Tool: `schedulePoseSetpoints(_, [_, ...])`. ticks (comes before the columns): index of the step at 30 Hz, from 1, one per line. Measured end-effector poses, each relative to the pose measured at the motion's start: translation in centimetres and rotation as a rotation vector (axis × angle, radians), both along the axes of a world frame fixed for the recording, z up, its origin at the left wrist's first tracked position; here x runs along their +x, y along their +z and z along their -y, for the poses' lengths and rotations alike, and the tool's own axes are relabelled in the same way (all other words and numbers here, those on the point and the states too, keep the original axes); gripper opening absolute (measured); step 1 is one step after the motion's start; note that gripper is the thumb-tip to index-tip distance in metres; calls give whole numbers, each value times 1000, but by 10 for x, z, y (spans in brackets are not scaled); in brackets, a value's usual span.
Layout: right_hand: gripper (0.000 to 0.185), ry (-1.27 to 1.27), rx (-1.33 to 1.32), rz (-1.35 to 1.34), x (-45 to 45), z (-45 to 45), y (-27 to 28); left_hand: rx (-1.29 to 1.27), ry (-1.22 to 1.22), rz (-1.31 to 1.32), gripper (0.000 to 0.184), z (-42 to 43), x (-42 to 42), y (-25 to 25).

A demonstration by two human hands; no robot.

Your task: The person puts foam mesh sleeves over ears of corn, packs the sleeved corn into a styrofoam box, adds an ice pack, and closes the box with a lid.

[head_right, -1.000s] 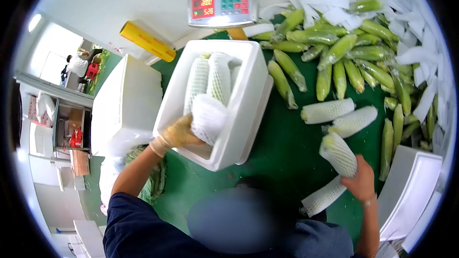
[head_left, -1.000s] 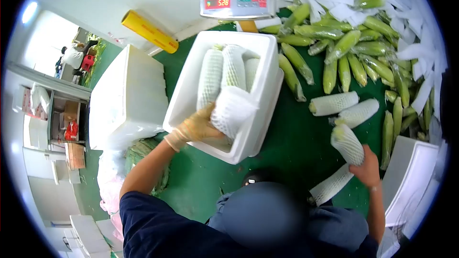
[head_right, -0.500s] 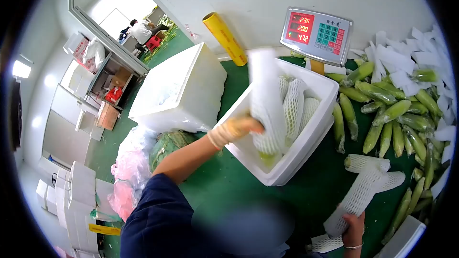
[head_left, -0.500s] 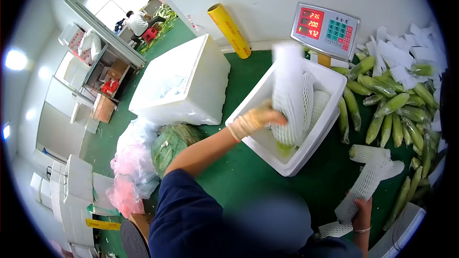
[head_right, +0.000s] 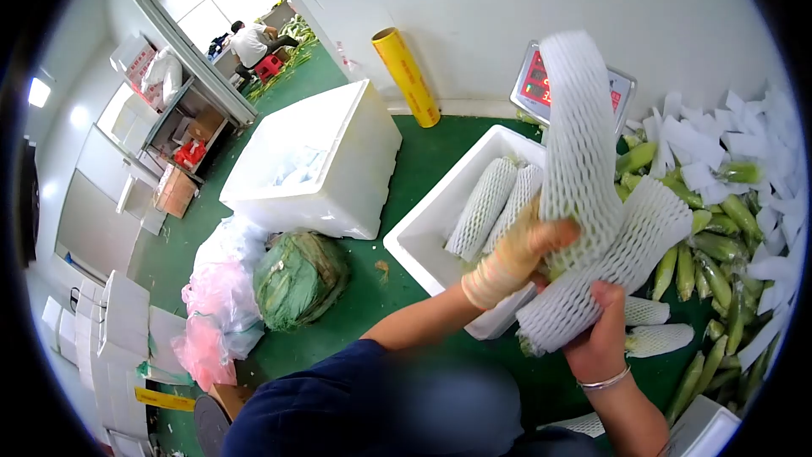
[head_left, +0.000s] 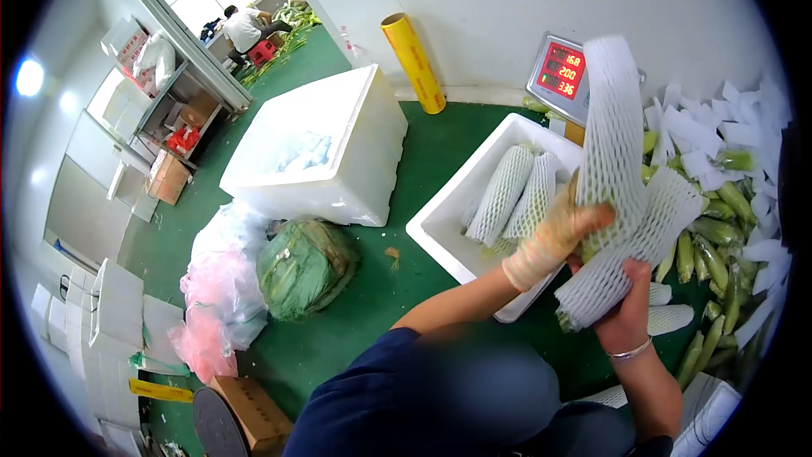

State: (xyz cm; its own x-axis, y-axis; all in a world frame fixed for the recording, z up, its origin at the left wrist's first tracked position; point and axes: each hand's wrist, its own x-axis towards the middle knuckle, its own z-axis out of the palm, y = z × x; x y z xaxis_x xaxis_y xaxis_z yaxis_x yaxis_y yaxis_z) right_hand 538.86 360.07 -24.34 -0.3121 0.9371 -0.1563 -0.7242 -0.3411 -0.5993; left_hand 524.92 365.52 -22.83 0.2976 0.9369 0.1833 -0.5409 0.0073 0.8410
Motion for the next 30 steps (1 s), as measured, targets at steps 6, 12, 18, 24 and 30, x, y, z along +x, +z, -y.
schedulePoseSetpoints(6, [48,5,-100,126,-7,-51,-5,-174,57,-163,49,-35,-19,-29])
schedulePoseSetpoints(12, [38,-205,156,535,35,-70,-7,-353,-32,-185,25,-71,-32,-93])
schedulePoseSetpoints(18, [41,119,396,476,-14,-137,-5,503,-140,-1569,49,-91,-65,-113])
schedulePoseSetpoints(24, [53,-66,504,1059,-29,-147,-41,-70,-56,-2011,62,-59,-50,-45])
schedulePoseSetpoints(30, [60,-36,438,1206,-16,-156,-41,155,-179,-2177,47,-28,-45,-61])
